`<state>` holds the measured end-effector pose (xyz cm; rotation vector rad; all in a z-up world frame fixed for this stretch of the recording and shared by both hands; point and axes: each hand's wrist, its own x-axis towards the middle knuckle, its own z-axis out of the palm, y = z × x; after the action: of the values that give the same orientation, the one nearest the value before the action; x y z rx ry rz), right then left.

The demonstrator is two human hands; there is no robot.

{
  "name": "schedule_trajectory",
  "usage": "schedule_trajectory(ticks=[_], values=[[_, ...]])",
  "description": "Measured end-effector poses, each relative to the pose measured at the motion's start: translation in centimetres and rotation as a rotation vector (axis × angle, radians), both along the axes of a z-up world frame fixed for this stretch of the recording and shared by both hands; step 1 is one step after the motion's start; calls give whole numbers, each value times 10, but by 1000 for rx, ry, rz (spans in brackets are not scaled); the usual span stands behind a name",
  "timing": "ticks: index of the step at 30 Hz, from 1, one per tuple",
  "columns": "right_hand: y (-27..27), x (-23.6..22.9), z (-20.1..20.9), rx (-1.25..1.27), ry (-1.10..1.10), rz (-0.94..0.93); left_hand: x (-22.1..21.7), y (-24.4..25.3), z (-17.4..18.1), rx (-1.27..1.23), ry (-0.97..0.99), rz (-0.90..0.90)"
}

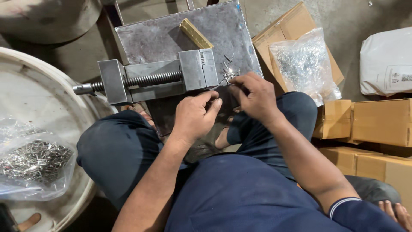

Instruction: The person sits cross-legged and uses a manual screw press to assemble small metal fasteners. They pick up individual pins and sleeves, place them into the press, and tighten the screw mechanism to join the parts. The person then removes the assembled fasteners and places them on the workbench.

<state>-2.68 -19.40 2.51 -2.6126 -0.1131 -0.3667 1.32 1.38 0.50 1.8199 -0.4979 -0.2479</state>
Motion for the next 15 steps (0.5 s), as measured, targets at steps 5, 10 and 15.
schedule_trajectory(ticks=[5, 10, 15], values=[[15, 10, 3, -39, 50, -13, 0, 0, 1, 14, 14, -10], [16, 17, -3, -120, 39, 16, 0, 0, 0, -24, -28, 2], [9, 11, -8, 795, 340, -60, -3, 1, -7, 23, -164, 46]])
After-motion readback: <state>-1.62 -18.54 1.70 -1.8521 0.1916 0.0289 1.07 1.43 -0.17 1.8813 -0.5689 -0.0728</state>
